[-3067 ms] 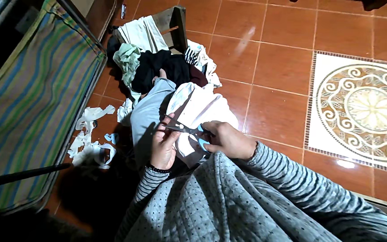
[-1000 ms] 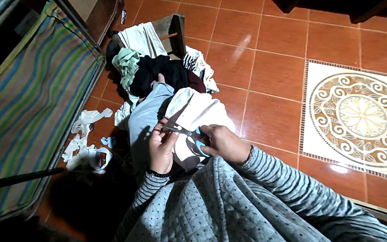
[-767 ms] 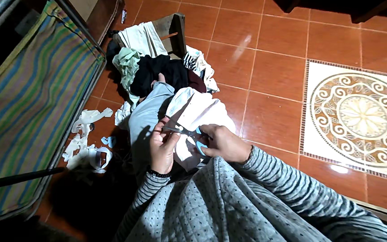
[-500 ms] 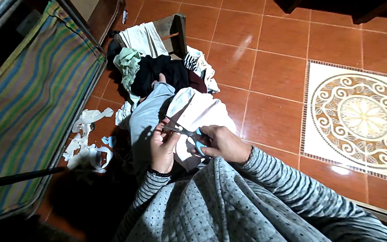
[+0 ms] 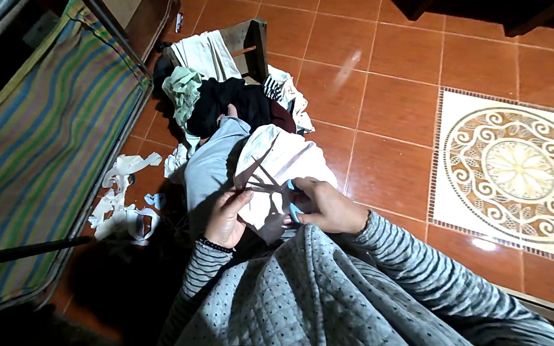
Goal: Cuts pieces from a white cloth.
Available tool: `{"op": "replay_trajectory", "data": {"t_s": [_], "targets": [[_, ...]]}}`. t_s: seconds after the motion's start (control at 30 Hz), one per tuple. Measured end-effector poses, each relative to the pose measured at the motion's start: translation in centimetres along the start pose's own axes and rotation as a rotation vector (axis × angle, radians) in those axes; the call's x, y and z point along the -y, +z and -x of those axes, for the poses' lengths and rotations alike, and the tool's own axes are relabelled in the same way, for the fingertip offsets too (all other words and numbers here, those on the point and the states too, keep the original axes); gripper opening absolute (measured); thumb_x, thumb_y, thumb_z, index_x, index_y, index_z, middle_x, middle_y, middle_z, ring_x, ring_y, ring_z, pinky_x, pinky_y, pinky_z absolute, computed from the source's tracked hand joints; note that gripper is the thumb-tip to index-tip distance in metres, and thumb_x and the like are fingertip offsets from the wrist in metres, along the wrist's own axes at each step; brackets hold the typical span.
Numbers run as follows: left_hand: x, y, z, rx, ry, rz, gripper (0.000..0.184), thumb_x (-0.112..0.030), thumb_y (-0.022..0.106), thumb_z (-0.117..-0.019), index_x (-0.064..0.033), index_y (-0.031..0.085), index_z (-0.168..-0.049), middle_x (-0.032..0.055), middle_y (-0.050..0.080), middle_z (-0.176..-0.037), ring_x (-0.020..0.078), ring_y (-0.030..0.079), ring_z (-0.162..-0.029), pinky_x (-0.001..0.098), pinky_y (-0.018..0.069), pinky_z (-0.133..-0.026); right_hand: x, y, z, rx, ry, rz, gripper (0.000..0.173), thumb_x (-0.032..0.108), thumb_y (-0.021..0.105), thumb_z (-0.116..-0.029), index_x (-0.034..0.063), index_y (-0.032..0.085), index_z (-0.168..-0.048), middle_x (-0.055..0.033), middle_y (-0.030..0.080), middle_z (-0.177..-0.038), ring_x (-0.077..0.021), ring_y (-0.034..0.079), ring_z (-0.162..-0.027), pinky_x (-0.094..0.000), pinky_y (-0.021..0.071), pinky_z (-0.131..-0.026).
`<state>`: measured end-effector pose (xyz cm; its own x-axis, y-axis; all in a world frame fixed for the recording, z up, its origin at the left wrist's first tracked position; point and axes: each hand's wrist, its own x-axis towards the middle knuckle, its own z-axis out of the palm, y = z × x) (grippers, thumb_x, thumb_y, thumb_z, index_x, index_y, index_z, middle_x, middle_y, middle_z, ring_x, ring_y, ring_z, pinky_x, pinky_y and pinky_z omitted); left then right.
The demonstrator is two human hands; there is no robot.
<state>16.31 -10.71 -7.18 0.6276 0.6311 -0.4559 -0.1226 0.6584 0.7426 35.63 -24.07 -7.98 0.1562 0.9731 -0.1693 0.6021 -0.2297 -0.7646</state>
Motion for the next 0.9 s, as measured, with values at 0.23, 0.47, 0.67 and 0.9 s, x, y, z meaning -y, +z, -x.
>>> {"op": "replay_trajectory", "data": {"t_s": [0.23,0.47,0.67,0.9], "targets": [[-0.5,0.6,0.3,0.082,-0.063,0.087,0.023,0.005,0.045,-0.1007,0.0008,0.064,-0.112,0.0102,0.074,-0.098,0.0165,0.073,-0.089,0.0344,0.0621,-0.082,-0.5,-0.7,1.5,-0.132,-0.1,0.096,0.056,0.047,0.075,-0.0797,-0.0015,0.07,-0.108,-0.0152,0.071,-0.097,-0.0293,0.069,-0.087,-0.0469,0.0573,-0.077],[0.1,0.8,-0.1,0.04,0.216,-0.22,0.034,0.009,0.062,-0.0901,0.0045,0.06,-0.124,0.0079,0.072,-0.1,0.0128,0.07,-0.091,0.0312,0.0595,-0.087,-0.6,-0.5,1.9,-0.143,-0.083,0.128,0.049,0.045,0.073,-0.0831,0.0009,0.071,-0.103,-0.011,0.07,-0.086,-0.0259,0.068,-0.074,-0.0468,0.0569,-0.068],[0.2,1.1,0.2,0.035,0.324,-0.345,0.042,0.01,0.067,-0.0857,0.006,0.058,-0.127,0.009,0.075,-0.101,0.0118,0.073,-0.09,0.0284,0.0606,-0.085,0.1,-0.6,1.5,-0.191,-0.093,0.223,0.053,0.051,0.07,-0.0845,0.0014,0.07,-0.101,-0.0111,0.07,-0.083,-0.0302,0.068,-0.074,-0.0508,0.0558,-0.067],[0.3,1.2,0.3,0.03,0.382,-0.402,0.047,0.01,0.068,-0.0851,0.0064,0.056,-0.13,0.0078,0.075,-0.1,0.0097,0.072,-0.087,0.0262,0.0605,-0.083,0.6,-1.0,1.1,-0.126,-0.076,0.272,0.051,0.049,0.072,-0.0835,0.0009,0.069,-0.1,-0.0123,0.068,-0.08,-0.0329,0.067,-0.073,-0.0532,0.0545,-0.066]]}}
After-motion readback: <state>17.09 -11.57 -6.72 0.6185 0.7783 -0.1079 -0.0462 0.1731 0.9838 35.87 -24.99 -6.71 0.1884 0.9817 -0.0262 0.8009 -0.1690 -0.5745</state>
